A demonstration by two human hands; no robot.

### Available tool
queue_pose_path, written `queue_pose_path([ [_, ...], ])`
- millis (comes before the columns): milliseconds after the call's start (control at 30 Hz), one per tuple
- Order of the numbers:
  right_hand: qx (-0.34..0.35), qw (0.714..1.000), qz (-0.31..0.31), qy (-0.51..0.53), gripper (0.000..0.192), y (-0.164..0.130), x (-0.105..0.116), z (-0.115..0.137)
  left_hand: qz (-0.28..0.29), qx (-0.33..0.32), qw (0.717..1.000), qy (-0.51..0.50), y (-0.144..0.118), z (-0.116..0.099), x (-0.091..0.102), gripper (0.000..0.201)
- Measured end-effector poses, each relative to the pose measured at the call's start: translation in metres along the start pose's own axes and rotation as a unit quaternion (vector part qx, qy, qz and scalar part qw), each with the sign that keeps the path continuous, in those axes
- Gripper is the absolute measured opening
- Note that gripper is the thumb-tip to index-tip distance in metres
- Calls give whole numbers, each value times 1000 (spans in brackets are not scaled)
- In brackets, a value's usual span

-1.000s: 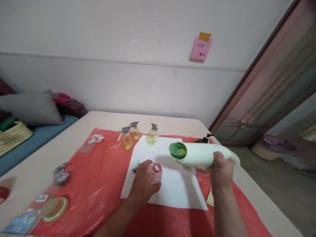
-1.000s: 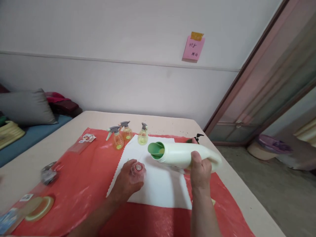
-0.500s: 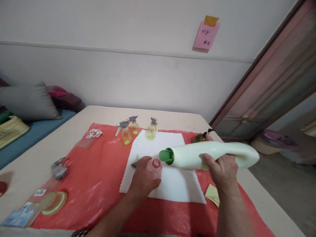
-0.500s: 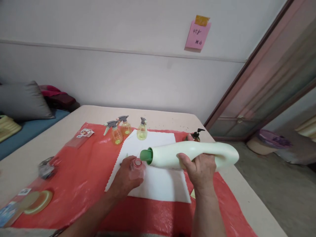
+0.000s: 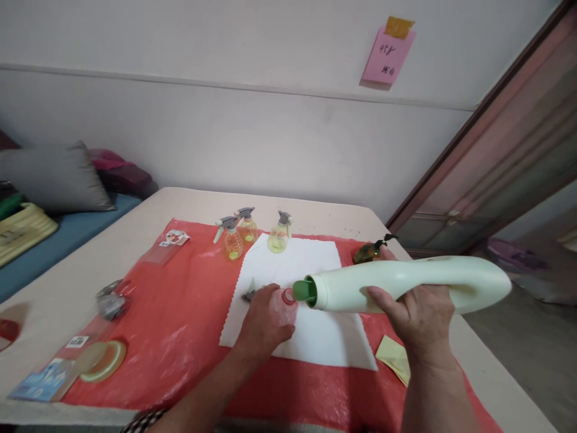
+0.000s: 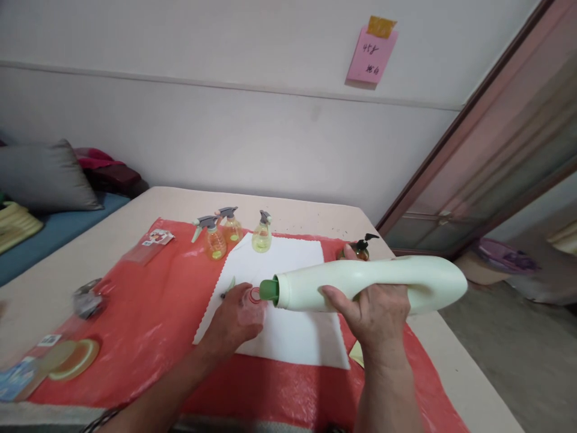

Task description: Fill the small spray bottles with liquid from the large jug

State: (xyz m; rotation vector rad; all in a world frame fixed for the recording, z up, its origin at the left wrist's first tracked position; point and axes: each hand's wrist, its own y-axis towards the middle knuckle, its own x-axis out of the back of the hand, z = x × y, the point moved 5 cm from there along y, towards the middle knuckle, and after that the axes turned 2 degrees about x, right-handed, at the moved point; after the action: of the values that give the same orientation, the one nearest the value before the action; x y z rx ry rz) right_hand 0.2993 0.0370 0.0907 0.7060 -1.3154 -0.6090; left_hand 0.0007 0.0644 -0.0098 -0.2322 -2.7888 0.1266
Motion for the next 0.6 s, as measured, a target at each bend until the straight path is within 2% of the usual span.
queue_pose_path([
  [333, -23, 999, 28, 40, 67, 2, -1, 1, -1, -5, 1000, 17, 1, 7, -3, 84],
  [600, 41, 999, -12, 32, 75, 8, 10, 12, 14, -9, 1000, 24, 1, 12, -7, 86],
])
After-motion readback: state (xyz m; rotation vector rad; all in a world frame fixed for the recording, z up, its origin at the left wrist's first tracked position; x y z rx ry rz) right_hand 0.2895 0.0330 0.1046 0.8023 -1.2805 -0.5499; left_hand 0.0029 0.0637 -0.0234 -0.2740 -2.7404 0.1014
